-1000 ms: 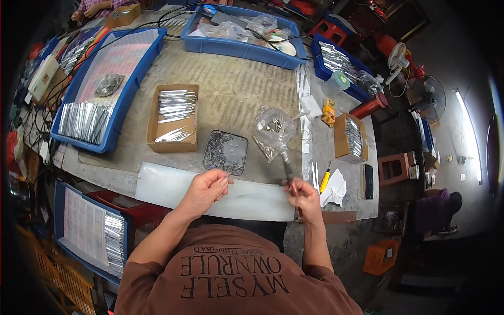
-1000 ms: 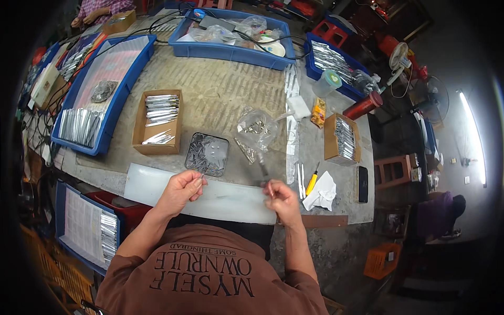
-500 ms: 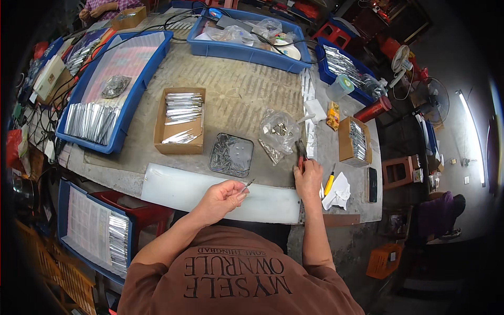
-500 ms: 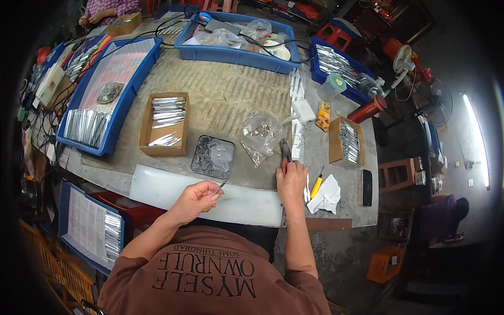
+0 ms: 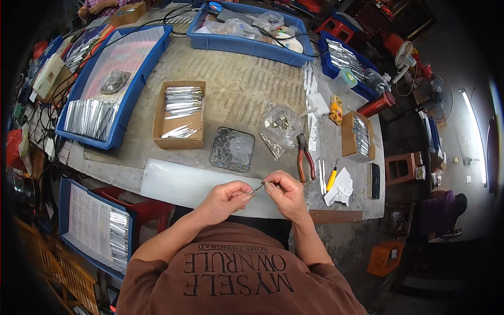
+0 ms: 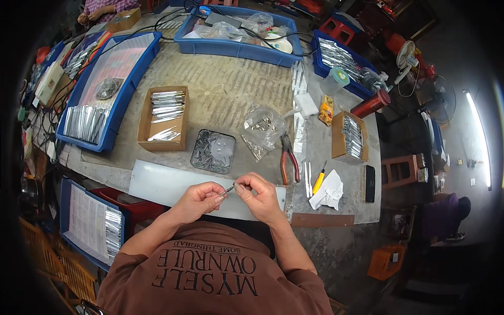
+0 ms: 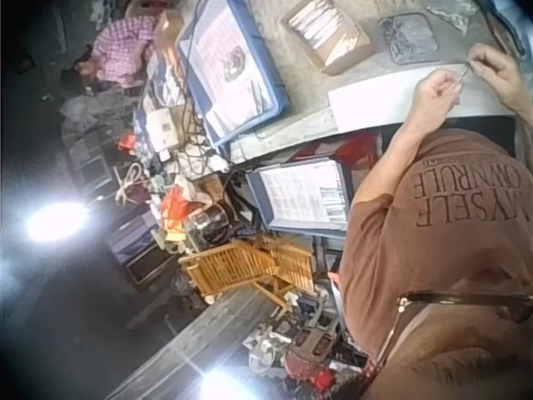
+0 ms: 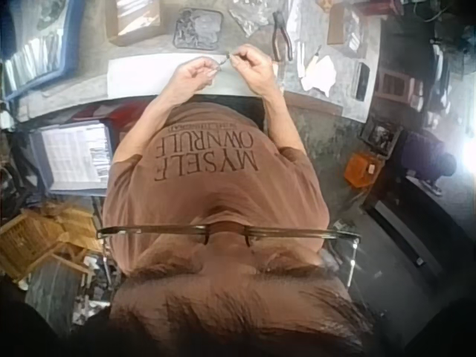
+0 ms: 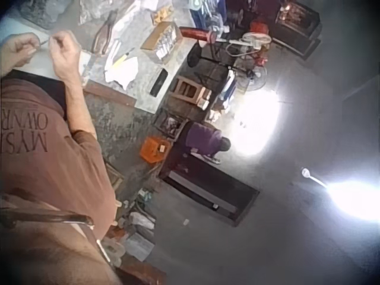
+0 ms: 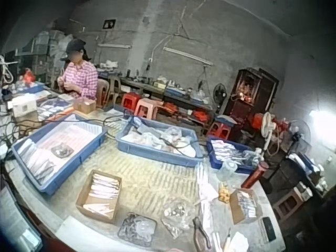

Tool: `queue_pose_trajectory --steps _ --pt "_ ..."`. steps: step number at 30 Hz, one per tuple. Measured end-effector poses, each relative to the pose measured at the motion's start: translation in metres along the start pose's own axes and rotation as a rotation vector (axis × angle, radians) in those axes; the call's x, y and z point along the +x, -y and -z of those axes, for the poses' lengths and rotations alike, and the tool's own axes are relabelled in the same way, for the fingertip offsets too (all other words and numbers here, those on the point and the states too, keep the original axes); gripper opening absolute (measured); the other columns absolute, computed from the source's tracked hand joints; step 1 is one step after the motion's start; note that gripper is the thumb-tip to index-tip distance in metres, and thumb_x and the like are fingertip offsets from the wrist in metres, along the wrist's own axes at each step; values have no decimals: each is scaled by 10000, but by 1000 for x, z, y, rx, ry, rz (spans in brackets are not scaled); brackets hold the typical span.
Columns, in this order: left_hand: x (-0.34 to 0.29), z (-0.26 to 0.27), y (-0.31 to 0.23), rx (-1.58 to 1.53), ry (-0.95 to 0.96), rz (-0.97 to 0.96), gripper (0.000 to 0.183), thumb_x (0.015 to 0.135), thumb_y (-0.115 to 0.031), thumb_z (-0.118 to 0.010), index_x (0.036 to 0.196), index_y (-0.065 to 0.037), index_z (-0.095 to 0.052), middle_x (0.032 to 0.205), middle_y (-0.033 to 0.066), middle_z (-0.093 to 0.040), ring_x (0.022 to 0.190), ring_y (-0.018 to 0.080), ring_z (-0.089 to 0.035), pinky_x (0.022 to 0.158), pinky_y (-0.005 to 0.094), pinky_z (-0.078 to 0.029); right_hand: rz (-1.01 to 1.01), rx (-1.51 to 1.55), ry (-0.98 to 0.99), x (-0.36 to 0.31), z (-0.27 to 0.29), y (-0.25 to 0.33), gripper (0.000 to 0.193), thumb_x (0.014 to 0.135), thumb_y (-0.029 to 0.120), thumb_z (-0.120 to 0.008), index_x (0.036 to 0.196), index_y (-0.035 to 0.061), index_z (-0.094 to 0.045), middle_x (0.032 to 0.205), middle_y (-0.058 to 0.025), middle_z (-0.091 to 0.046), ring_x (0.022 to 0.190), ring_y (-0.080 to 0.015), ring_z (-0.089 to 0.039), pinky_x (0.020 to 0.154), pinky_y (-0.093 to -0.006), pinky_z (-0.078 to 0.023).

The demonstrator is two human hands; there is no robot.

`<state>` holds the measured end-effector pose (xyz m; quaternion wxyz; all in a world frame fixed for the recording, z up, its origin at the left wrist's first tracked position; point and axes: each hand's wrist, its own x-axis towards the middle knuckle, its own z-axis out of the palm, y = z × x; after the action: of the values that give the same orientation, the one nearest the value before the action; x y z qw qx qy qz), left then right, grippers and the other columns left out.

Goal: The person assembles small metal components by hand, fitting pieces together and crimping them using pliers.

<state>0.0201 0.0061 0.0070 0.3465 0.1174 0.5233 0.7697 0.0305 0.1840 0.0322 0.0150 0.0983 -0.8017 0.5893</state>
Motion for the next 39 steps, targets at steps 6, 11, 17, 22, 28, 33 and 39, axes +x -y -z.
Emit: queue_pose_trajectory --steps 6,11,17,22,28,33,39 --pt "-1 -1 4 20 0 -3 146 814 -129 -486 908 -17 -499 681 -29 -465 602 36 -420 524 154 -353 56 -100 2 1 -4 0 88 729 41 -545 701 -17 -486 639 -55 -474 557 -116 -429 502 -224 -342" --pt "0 -1 5 29 4 4 147 815 -135 -487 903 -19 -507 682 -30 -467 604 36 -423 533 155 -362 115 -177 17 1 -1 2 87 716 57 -553 709 -1 -489 631 -80 -493 525 -174 -462 485 -256 -369" --pt "0 -2 5 45 4 -15 143 817 -136 -484 902 -24 -508 678 -33 -466 601 33 -428 528 153 -364 134 -189 29 3 0 4 88 711 53 -552 696 -2 -484 617 -84 -482 514 -187 -456 474 -263 -362" --pt "-1 -1 6 41 -4 -5 141 818 -138 -482 901 -28 -510 671 -35 -462 593 28 -423 496 145 -341 147 -194 20 4 -1 4 87 715 47 -547 688 -4 -482 603 -75 -470 503 -177 -441 468 -260 -350" --pt "-5 -1 6 -44 -6 24 138 822 -139 -475 908 -34 -505 659 -33 -454 569 21 -399 458 137 -302 42 -120 -53 0 -2 -4 72 731 50 -541 734 -14 -509 601 -57 -462 514 -128 -424 475 -237 -341" --pt "-6 -3 2 -84 -4 68 152 820 -141 -472 899 -14 -502 645 -31 -444 553 25 -394 465 154 -321 -134 206 38 -7 -10 -7 98 759 59 -532 807 -26 -528 688 -31 -521 620 -80 -471 568 -197 -380" --pt "-7 -1 2 -200 29 131 130 818 -150 -477 876 -35 -502 625 -20 -448 493 21 -335 418 154 -264 -96 379 97 -6 -17 -5 64 748 30 -543 782 -18 -520 712 -28 -525 641 -73 -479 587 -196 -383"
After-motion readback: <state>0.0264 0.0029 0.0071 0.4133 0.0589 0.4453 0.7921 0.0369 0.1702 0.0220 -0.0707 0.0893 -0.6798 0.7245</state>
